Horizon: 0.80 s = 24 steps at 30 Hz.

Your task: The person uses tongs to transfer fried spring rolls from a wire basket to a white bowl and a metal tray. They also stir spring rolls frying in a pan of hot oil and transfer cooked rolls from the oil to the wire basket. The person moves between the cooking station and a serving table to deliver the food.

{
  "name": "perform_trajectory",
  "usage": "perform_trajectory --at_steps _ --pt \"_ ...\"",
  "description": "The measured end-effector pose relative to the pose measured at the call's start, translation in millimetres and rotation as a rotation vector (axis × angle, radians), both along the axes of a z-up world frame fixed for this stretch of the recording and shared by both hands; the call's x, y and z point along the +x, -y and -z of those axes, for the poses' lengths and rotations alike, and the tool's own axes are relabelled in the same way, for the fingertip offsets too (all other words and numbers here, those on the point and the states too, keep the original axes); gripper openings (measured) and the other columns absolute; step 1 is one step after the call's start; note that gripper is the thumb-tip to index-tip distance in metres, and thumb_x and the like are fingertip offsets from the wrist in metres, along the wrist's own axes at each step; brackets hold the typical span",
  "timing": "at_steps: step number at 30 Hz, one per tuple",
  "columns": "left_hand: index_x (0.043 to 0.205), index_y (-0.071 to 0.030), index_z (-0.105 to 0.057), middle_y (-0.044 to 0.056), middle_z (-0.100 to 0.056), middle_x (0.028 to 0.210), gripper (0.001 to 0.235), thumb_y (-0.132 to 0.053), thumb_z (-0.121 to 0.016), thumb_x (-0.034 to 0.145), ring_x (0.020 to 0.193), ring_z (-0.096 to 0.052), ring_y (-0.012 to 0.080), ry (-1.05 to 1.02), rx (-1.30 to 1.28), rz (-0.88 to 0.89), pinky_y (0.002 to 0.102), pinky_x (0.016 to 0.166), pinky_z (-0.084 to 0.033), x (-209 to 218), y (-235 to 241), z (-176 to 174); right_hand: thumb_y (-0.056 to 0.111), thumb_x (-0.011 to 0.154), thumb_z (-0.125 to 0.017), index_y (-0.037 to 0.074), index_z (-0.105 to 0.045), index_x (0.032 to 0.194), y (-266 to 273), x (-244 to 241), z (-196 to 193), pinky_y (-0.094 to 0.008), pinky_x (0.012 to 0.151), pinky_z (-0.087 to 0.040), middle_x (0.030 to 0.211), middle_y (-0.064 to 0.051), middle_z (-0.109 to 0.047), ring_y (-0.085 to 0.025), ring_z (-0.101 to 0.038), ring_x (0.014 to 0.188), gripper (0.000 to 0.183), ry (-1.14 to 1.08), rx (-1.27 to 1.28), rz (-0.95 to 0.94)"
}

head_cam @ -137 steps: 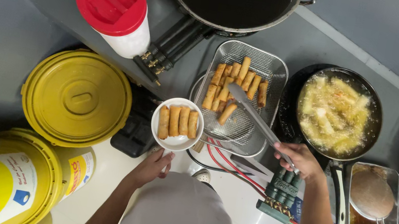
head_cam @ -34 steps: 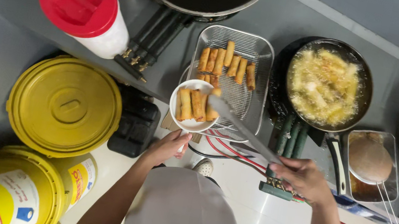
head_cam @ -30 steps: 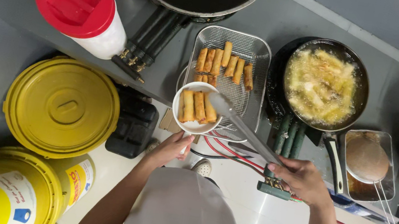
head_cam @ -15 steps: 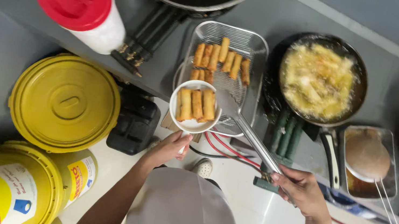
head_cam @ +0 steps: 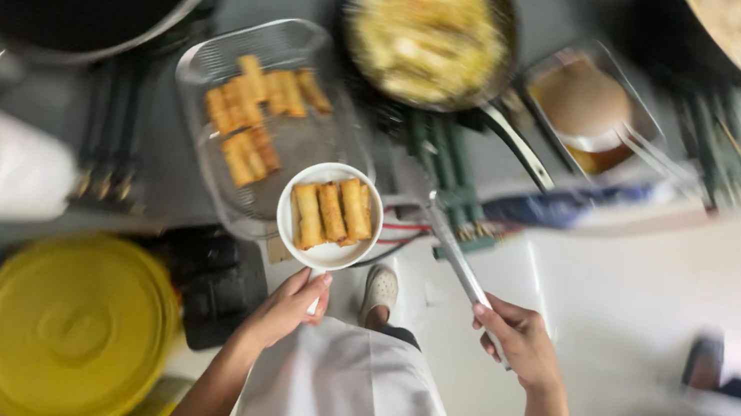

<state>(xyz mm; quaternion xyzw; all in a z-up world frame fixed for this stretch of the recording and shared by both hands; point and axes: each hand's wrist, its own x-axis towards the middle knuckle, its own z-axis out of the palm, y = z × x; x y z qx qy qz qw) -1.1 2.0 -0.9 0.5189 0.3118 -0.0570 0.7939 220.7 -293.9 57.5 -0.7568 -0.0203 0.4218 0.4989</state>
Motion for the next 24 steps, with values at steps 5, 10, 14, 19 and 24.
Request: perform_trajectory --at_steps 5,10,14,19,24 --pt "0.091 -0.009 -0.053 -0.001 -0.049 0.067 0.024 -0.029 -0.050 0.104 0.056 -0.046 0.0097 -0.047 0.101 0.349 0.027 0.051 -0.039 1 -14 -2 0.034 0.088 -0.072 0.005 -0.080 0.109 28 -88 -12 -0.028 0.043 -0.037 0.071 -0.001 -0.064 -0.009 -0.053 0.051 0.037 -0.073 0.012 0.275" --pt "0.089 -0.007 -0.052 0.000 -0.047 0.064 0.030 -0.031 -0.049 0.106 0.052 -0.042 0.0105 -0.066 -0.002 0.711 0.028 0.050 -0.036 11 -2 4 0.036 0.085 -0.074 0.007 -0.081 0.112 66 -184 -30 -0.027 0.043 -0.034 0.072 0.001 -0.066 -0.009 -0.052 0.051 0.040 -0.136 -0.070 0.627" --pt "0.091 -0.007 -0.052 0.000 -0.046 0.063 0.028 -0.031 -0.048 0.105 0.050 -0.041 0.0106 -0.092 0.013 0.980 0.028 0.048 -0.034 28 44 3 0.035 0.087 -0.074 0.001 -0.079 0.111 102 -247 -25 -0.027 0.042 -0.034 0.074 0.000 -0.066 -0.009 -0.053 0.051 0.041 -0.073 -0.004 0.957" --pt "0.095 -0.009 -0.053 0.000 -0.047 0.065 0.024 -0.031 -0.050 0.104 0.050 -0.038 0.0102 -0.139 -0.061 1.229 0.027 0.048 -0.034 36 131 9 0.030 0.089 -0.072 0.004 -0.077 0.107 150 -324 -8 -0.027 0.043 -0.037 0.076 -0.003 -0.066 -0.011 -0.053 0.049 0.032 0.001 0.084 1.421" --pt "0.092 -0.008 -0.052 0.001 -0.052 0.068 0.030 -0.036 -0.051 0.104 0.056 -0.046 0.0112 -0.123 -0.037 1.479 0.029 0.053 -0.042 36 241 37 0.030 0.094 -0.069 -0.001 -0.073 0.097 205 -401 16 -0.028 0.042 -0.038 0.078 -0.003 -0.065 -0.011 -0.053 0.049 0.031 0.075 0.084 1.739"
